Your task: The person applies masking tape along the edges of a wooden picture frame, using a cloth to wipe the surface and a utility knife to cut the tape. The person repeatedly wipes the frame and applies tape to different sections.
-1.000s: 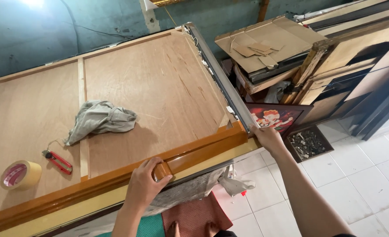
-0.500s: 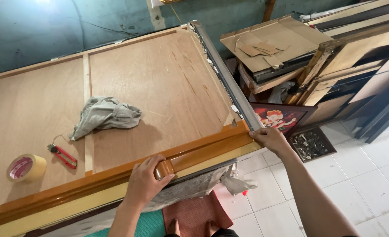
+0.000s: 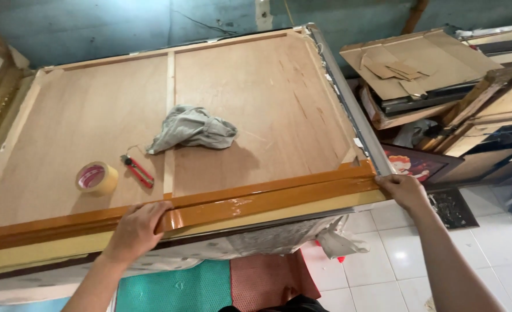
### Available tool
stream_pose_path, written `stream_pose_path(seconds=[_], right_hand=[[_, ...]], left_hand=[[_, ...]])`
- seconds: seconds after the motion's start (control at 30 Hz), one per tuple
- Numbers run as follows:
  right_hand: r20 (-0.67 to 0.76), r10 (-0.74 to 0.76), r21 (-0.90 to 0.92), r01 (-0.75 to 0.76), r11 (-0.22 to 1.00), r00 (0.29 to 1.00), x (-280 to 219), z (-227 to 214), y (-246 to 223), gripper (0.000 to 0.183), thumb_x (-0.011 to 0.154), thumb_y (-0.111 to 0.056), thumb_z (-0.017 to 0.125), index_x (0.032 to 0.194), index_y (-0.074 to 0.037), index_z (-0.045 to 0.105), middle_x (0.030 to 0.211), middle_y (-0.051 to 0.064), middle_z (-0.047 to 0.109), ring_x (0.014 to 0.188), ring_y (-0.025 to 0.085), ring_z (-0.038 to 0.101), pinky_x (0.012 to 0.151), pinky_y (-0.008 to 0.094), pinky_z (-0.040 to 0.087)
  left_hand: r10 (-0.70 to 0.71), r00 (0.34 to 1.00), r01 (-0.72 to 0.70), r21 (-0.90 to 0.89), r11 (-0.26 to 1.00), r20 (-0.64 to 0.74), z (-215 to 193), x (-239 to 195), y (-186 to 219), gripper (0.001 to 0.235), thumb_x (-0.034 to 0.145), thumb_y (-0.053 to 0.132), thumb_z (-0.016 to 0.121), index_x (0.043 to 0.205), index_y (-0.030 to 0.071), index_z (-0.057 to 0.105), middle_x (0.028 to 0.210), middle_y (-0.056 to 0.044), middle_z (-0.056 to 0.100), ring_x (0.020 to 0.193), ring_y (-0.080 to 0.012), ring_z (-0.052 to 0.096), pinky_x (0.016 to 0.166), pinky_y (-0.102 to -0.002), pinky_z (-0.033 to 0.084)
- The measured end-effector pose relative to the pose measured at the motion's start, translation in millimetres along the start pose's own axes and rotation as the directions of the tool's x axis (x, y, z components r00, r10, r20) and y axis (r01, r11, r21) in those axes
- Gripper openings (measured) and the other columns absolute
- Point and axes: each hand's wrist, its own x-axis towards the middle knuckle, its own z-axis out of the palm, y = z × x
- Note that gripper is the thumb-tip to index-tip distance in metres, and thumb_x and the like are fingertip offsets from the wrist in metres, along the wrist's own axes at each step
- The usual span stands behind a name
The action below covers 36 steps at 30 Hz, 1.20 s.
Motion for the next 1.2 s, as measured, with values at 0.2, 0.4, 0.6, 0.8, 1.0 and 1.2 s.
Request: stream_pose_path(seconds=[0.2,0.4,0.6,0.8,1.0,1.2], right_hand=[[-0.414,-0.026,0.059,0.056,0.997,0.910,-31.6,21.1,-11.1,0.041,0.077,-0.042,0.058,0.102,-0.010,0.065,0.094,0.015,0.063,0.085,0.034,0.057,0.069,0.046,0.043],[-0.603,-0.117,0.177,0.275,0.945,0.789,-96.9,107.5,-82.8,0.022,0.091,-0.035,0.057,0.098,-0.015,0.060,0.087,0.003,0.059,0.076,0.023,0.054,0.067,0.039,0.040],[-0.418,-0.293,0.272,0.426,0.863,0.860,-222.0,205.7,-209.5,0.021,0.085,-0.029,0.056,0.097,-0.013,0.063,0.085,0.002,0.061,0.076,0.016,0.054,0.074,0.030,0.039],[-0.116,-0.345,0.256,0.364,0.896,0.931,-320.3,258.6,-303.5,0.022,0.080,-0.032,0.055,0.089,-0.016,0.066,0.077,-0.002,0.063,0.074,0.013,0.054,0.072,0.029,0.040],[0.033,-0.404,0.296,0.377,0.878,0.914,-348.1,303.3,-363.2,0.018,0.080,-0.028,0.057,0.086,-0.015,0.068,0.071,-0.003,0.062,0.068,0.011,0.052,0.065,0.026,0.039],[0.190,-0.492,0.352,0.409,0.842,0.850,-352.4,369.2,-403.9,0.017,0.079,-0.027,0.059,0.081,-0.012,0.068,0.062,0.001,0.057,0.060,0.012,0.049,0.058,0.026,0.039]], left_hand=[[-0.047,0.999,0.050,0.131,0.990,-0.026,-24.7,-76.7,-95.1,0.048,0.058,0.018,0.072,0.101,0.018,0.050,0.088,0.002,0.064,0.082,-0.0196,0.061,0.080,-0.033,0.039],[-0.148,0.984,0.131,0.158,0.979,0.101,-40.2,-169.7,-188.5,0.056,0.058,0.014,0.074,0.110,0.018,0.052,0.099,0.001,0.063,0.085,-0.0206,0.061,0.083,-0.035,0.039],[-0.183,0.980,0.166,0.171,0.971,0.084,-63.2,-251.9,-276.8,0.056,0.059,0.008,0.071,0.112,0.016,0.053,0.104,-0.002,0.061,0.093,-0.0208,0.059,0.085,-0.035,0.039],[-0.347,0.905,0.303,0.201,0.932,0.246,-94.8,-307.2,-330.2,0.060,0.063,0.009,0.073,0.117,0.021,0.047,0.117,-0.002,0.053,0.106,-0.0227,0.053,0.091,-0.044,0.036],[-0.262,0.946,0.244,0.111,0.963,0.190,-106.3,-300.0,-345.1,0.068,0.054,0.000,0.077,0.109,0.016,0.041,0.104,-0.005,0.058,0.094,-0.0284,0.057,0.080,-0.038,0.039],[-0.293,0.922,0.237,0.230,0.944,0.252,-106.6,-317.8,-378.2,0.065,0.057,-0.007,0.067,0.110,0.016,0.036,0.103,-0.006,0.056,0.089,-0.0266,0.055,0.076,-0.034,0.038]])
